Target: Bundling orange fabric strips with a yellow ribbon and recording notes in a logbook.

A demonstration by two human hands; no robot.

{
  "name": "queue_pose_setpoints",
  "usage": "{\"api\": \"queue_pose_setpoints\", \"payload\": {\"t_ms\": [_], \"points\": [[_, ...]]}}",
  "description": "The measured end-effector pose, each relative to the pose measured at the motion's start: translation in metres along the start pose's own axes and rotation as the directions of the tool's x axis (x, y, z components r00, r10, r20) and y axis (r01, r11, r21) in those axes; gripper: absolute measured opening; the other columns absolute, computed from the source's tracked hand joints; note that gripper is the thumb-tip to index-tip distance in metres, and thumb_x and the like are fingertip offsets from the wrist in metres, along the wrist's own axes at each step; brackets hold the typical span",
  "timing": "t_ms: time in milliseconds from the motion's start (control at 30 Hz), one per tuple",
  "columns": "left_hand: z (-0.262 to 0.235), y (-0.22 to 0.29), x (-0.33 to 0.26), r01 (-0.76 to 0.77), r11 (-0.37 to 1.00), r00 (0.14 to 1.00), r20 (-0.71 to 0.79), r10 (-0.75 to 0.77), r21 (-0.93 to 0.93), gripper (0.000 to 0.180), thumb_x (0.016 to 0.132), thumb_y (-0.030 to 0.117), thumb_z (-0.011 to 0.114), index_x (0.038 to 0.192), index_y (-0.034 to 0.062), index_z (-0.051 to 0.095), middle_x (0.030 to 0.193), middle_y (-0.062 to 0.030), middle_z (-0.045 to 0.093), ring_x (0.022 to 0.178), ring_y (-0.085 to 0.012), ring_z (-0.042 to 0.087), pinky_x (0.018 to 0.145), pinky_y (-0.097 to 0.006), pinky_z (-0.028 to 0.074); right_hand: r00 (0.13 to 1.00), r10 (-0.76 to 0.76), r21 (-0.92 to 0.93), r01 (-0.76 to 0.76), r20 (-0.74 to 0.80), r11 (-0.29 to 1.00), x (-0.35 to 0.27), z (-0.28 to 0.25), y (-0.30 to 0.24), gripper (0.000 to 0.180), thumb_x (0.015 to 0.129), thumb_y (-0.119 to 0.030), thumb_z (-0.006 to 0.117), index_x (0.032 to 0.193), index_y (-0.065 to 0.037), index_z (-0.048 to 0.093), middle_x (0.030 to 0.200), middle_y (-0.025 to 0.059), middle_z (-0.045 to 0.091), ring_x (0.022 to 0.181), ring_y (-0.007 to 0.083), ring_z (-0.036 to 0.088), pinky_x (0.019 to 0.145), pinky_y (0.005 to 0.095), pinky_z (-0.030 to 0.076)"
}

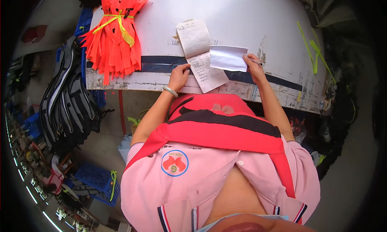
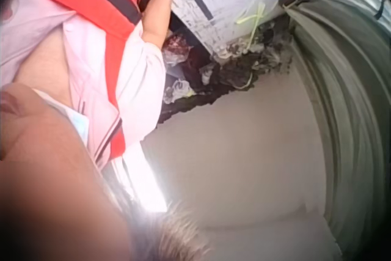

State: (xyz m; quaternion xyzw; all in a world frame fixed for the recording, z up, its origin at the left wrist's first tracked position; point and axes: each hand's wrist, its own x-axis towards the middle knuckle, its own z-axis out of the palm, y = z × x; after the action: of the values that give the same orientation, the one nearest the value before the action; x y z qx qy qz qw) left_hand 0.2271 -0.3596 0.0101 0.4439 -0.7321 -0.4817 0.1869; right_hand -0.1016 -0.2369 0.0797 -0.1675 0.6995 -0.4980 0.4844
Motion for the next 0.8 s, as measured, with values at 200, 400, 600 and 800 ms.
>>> {"api": "queue_pose_setpoints", "payload": {"t_ms": [200,400,600,800], "points": [[-0.004,0.006,0.060,0.350,0.902,0.927,-0.049,-0.373,-0.253,0.030,0.081,0.018,0.071,0.102,-0.0033,0.067,0.071,-0.0067,0.066,0.064,-0.0140,0.060,0.064,-0.028,0.048,0.980,0.019,-0.168,0.015,0.197,0.986,0.012,0.046,0.010,0.017,0.091,-0.024,0.063,0.088,-0.008,0.062,0.069,-0.0043,0.054,0.060,0.0046,0.047,0.052,0.0215,0.036],[0.008,0.024,0.110,0.465,0.645,0.868,0.169,-0.467,-0.606,0.013,0.089,0.014,0.066,0.088,0.0019,0.064,0.063,0.0044,0.050,0.047,-0.0037,0.038,0.040,-0.021,0.029,0.983,0.038,-0.164,-0.008,0.179,0.986,0.035,0.060,0.010,0.016,0.090,-0.024,0.063,0.088,-0.009,0.061,0.068,-0.0041,0.052,0.059,0.0050,0.046,0.050,0.0223,0.037],[0.012,0.050,0.194,0.444,0.641,0.875,0.147,-0.462,-0.626,0.012,0.087,0.014,0.068,0.090,0.0019,0.065,0.066,0.0041,0.053,0.048,-0.0030,0.039,0.041,-0.020,0.028,0.994,-0.104,-0.163,0.110,0.046,0.980,0.102,0.058,-0.017,0.019,0.090,-0.024,0.063,0.089,-0.006,0.063,0.071,-0.0019,0.055,0.064,0.0060,0.049,0.053,0.0240,0.040],[0.010,0.055,0.294,0.374,0.780,0.919,0.088,-0.383,-0.503,0.019,0.085,0.016,0.070,0.097,0.0016,0.068,0.071,0.0020,0.059,0.056,-0.0052,0.047,0.048,-0.021,0.037,0.947,-0.317,-0.316,0.287,-0.047,0.904,0.178,0.063,-0.053,0.025,0.089,-0.026,0.063,0.097,-0.003,0.062,0.077,0.0054,0.061,0.071,0.0164,0.056,0.068,0.0306,0.046]]}}
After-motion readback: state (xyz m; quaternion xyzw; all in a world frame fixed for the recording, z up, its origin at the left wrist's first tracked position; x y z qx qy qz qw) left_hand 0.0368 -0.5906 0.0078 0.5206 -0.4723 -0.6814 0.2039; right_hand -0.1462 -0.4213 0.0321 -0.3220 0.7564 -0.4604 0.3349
